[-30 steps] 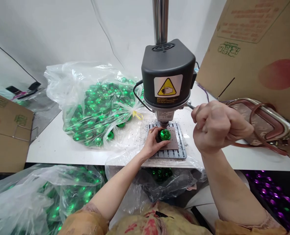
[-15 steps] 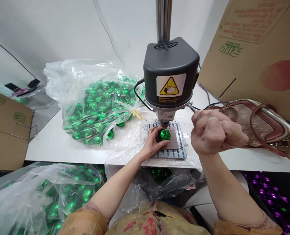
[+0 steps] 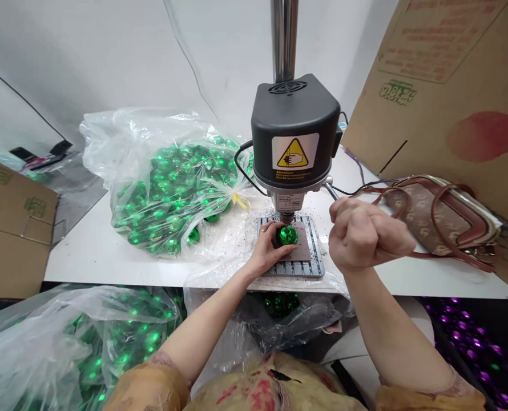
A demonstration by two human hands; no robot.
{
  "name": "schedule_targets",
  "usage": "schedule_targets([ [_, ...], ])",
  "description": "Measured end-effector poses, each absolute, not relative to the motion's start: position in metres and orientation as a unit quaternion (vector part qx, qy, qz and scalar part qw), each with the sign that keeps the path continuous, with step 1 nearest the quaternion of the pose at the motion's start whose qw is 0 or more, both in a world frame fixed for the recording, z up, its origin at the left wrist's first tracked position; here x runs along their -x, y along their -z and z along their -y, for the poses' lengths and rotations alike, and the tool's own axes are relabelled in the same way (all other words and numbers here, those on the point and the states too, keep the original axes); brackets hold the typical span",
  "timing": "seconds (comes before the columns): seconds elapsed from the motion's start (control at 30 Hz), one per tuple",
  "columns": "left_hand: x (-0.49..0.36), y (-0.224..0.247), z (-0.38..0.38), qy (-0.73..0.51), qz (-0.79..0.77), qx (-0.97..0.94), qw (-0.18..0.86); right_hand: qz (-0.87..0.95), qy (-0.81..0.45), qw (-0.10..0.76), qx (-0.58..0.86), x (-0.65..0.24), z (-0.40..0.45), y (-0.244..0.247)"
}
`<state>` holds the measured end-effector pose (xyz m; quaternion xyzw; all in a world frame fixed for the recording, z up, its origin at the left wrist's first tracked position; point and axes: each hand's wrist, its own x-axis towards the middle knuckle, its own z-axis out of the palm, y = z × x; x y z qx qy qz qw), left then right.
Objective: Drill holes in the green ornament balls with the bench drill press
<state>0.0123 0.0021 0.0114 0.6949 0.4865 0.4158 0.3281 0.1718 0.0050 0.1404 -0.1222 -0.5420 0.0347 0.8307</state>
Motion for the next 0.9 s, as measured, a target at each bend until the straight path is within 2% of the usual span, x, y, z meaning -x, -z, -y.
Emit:
schedule_targets([
  [0.23,-0.019,-0.029,0.027,-0.442,-0.555,-0.651,0.27,0.498,-0.154,0.814,0.257,-0.169,-0.006,-0.201],
  [0.4,0.004,-0.024,0.091,-0.276,-0.502,-0.768,0.287,0.499,-0.146,0.823,0.23,-0.171,-0.012,-0.199],
  [0.53,0.033,0.012,0.134,-0.159,-0.407,-0.877,0.2,0.495,-0.134,0.826,0.233,-0.17,-0.013,-0.197],
  [0.67,0.049,0.044,0.158,-0.094,-0.389,-0.902,0.164,0.499,-0.126,0.824,0.235,-0.169,-0.012,-0.199],
  [0.77,0.042,0.048,0.168,-0.07,-0.416,-0.882,0.208,0.5,-0.124,0.83,0.214,-0.168,-0.01,-0.2],
  [0.9,0.019,0.034,0.165,-0.036,-0.514,-0.776,0.363,0.484,-0.116,0.844,0.202,-0.166,-0.011,-0.199],
])
